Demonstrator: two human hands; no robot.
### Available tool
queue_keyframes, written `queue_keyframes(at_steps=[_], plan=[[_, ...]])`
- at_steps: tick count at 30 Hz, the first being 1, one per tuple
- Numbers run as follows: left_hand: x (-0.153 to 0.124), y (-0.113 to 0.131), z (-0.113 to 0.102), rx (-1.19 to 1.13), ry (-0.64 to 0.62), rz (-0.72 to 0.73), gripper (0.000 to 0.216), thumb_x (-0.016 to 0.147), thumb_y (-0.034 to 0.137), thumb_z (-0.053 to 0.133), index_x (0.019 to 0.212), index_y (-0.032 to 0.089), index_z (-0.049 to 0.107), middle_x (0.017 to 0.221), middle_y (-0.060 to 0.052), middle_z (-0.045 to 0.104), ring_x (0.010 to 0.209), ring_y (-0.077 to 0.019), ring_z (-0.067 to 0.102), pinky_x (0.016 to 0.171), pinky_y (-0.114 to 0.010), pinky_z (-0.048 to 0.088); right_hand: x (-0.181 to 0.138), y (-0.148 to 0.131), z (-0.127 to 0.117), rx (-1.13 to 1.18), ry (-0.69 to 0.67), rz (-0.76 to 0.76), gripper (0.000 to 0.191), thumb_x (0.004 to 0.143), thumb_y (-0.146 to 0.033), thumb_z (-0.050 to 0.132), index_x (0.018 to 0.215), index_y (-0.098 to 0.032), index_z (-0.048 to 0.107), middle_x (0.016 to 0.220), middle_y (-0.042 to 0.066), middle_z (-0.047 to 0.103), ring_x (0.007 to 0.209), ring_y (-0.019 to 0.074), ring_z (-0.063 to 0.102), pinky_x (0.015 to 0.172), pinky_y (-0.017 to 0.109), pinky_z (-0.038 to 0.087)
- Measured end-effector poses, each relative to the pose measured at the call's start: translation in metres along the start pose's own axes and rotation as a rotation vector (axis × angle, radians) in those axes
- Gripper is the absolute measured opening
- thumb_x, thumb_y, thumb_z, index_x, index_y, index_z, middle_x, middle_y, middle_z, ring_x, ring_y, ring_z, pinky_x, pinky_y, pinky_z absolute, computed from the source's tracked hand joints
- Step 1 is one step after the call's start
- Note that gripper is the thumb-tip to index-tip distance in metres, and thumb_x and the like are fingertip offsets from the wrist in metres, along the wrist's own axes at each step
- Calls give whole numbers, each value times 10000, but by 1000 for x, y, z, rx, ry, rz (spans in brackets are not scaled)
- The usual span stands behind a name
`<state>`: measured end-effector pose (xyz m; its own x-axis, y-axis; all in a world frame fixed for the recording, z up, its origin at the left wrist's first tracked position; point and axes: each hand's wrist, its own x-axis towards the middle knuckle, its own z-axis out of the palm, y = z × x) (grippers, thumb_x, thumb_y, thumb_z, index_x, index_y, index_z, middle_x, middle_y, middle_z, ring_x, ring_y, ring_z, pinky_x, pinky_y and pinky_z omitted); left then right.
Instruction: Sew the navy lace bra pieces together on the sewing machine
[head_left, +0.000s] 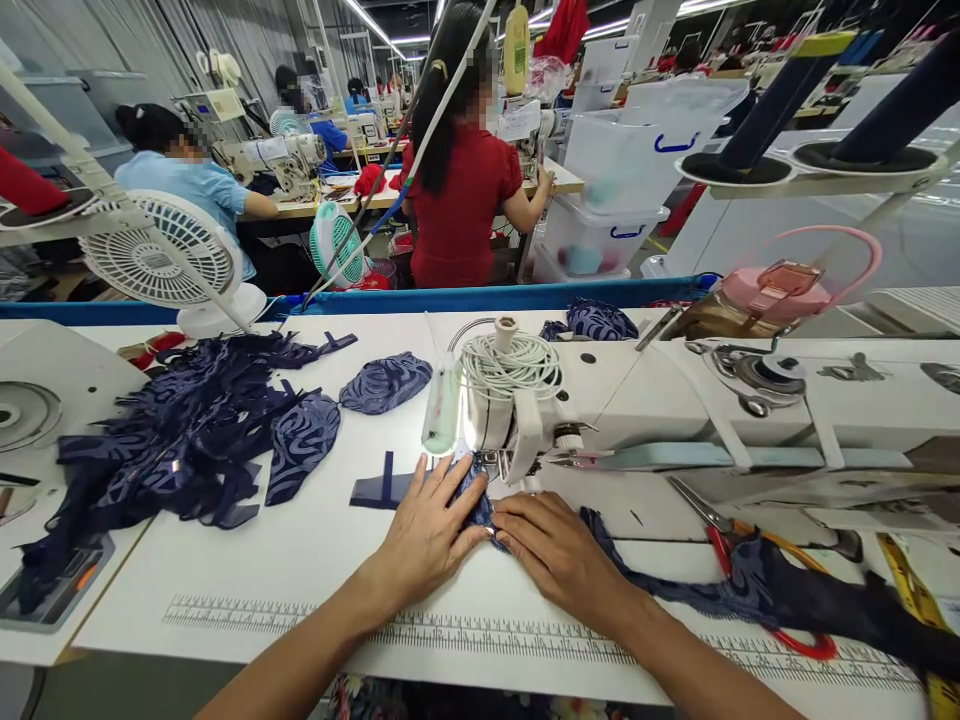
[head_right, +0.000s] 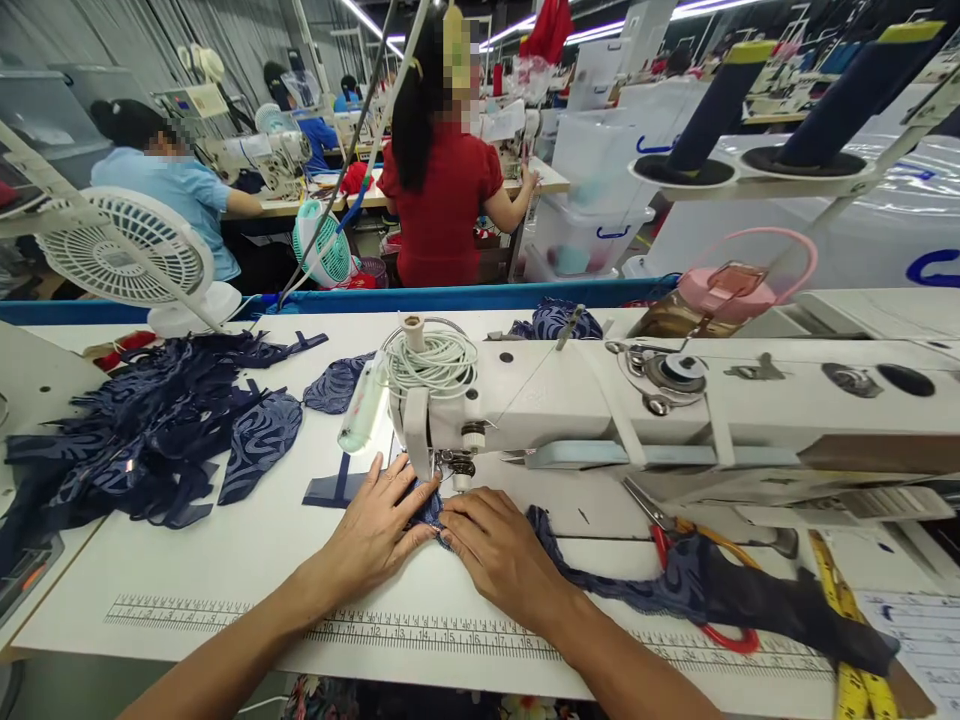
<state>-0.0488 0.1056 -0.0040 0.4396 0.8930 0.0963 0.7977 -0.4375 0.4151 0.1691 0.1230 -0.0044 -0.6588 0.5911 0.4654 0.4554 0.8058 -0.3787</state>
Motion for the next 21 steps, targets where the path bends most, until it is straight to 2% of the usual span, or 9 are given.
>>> queue_keyframes(at_steps=[4, 6, 9, 11, 14, 16, 18, 21], plan=[[-1, 2, 0, -59, 39, -11, 544, 937, 449, 495, 1448, 292, 395, 1480, -117, 434, 1429, -335, 274, 1158, -617, 109, 0, -1, -1, -24, 11, -24, 211, 950, -134, 486, 1100, -167, 630, 1011, 90, 675, 933, 196, 614, 834, 375, 515], [-5, 5, -3, -104, 101, 3, 526, 926, 434, 525, 1426, 306, 427, 1475, -115, 444, 1423, -342, 290, 1154, -615, 123, 0, -3, -3, -27, 21, -46, 206, 943, -121, 489, 1081, -169, 634, 998, 88, 678, 936, 199, 616, 839, 379, 510], [-7, 7, -17, -120, 231, 37, 457, 925, 357, 542, 1375, 292, 497, 1401, -121, 522, 1368, -331, 386, 1143, -572, 206, 0, -5, -5, -28, 37, -76, 208, 933, -111, 495, 1069, -176, 638, 998, 86, 680, 931, 204, 623, 837, 381, 506], [0, 2, -30, -110, 302, -46, 346, 929, 289, 523, 1266, 266, 594, 1236, -110, 630, 1239, -292, 514, 1108, -494, 302, 1, -4, -5, -22, 44, -92, 210, 931, -122, 496, 1067, -186, 642, 994, 81, 683, 916, 203, 632, 826, 372, 511], [25, -20, -51, -111, 415, -307, 224, 922, 244, 496, 1052, 215, 676, 1016, -102, 658, 1051, -260, 568, 1005, -418, 391, 1, -3, -4, -16, 60, -117, 211, 930, -139, 495, 1061, -201, 648, 978, 71, 687, 901, 199, 643, 816, 359, 523], [44, -41, -60, -116, 513, -434, 213, 891, 233, 544, 1068, 171, 645, 1083, -137, 610, 1119, -298, 502, 1016, -467, 349, 1, -3, -3, -26, 70, -131, 210, 927, -139, 497, 1058, -203, 648, 974, 72, 685, 905, 201, 643, 816, 361, 527], [62, -62, -68, -165, 575, -510, 222, 789, 199, 674, 1002, 151, 636, 1079, -141, 593, 1136, -316, 473, 1016, -481, 326, 1, -3, -2, -43, 77, -141, 204, 925, -132, 499, 1049, -199, 647, 964, 77, 681, 902, 205, 639, 805, 364, 528], [76, -86, -85, -317, 634, -559, 98, 742, 143, 699, 785, 160, 613, 875, -79, 616, 992, -263, 544, 953, -418, 376, 2, -5, -2, -72, 88, -155, 198, 924, -117, 495, 1029, -186, 648, 948, 83, 674, 886, 206, 635, 778, 364, 530]])
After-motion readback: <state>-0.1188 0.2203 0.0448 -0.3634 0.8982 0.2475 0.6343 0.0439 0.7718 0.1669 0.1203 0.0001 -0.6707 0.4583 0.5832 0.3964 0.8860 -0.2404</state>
